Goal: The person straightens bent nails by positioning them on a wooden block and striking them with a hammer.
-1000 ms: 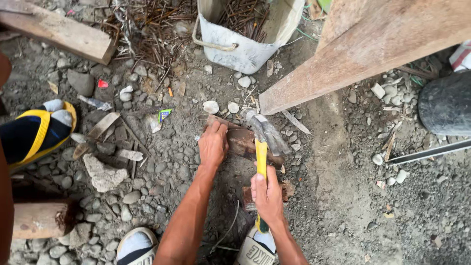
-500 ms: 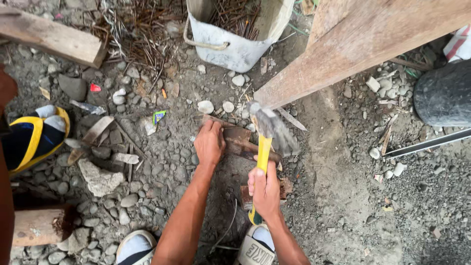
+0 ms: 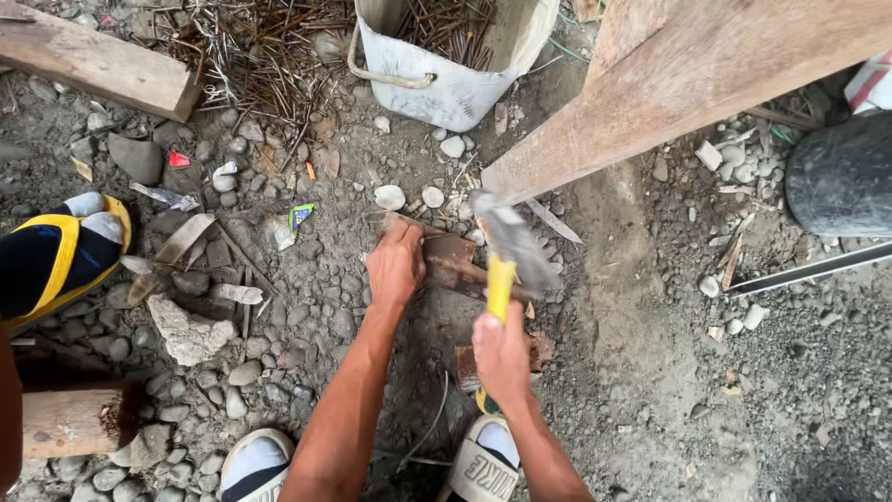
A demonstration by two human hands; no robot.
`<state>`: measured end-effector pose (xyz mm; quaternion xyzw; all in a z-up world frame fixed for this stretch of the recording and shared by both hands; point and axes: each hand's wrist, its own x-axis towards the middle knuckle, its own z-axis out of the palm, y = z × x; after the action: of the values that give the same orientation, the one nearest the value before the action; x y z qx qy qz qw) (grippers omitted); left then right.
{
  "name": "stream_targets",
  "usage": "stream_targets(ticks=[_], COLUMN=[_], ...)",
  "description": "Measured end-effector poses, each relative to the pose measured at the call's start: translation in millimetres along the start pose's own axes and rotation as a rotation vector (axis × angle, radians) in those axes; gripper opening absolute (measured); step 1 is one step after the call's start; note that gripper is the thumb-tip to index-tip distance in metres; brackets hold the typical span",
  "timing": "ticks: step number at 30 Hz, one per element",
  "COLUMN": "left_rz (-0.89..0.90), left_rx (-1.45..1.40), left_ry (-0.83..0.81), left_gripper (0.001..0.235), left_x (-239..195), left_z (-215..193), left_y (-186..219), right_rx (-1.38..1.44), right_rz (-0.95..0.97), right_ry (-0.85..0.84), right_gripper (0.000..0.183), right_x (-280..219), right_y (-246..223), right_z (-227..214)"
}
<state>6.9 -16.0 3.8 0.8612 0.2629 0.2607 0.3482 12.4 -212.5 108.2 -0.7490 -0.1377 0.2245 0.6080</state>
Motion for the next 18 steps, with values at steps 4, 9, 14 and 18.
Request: stream_targets(ticks=[4, 9, 14, 18], left_rz=[0.022, 0.049, 0.062, 0.059], left_rx=[0.017, 0.049, 0.058, 0.06], left_ry=[-0.035, -0.026, -0.007, 0.003], left_gripper=[0.024, 0.015, 0.018, 0.019], left_x=[-6, -10, -10, -12], left_z=[-5, 7, 7, 4], left_y=[3, -10, -6, -3], right_rx=[-0.524, -0.104, -0.643, -0.384], right_rz=[0.202, 0.148, 0.208, 0.213], right_ry=[-0.11, -0.059, -0.05, -0.093], right_gripper=[0.029, 0.03, 0.03, 0.026], right_x=[15, -11, 10, 18], right_y=[12, 12, 31, 27], right_z=[-1, -11, 2, -1])
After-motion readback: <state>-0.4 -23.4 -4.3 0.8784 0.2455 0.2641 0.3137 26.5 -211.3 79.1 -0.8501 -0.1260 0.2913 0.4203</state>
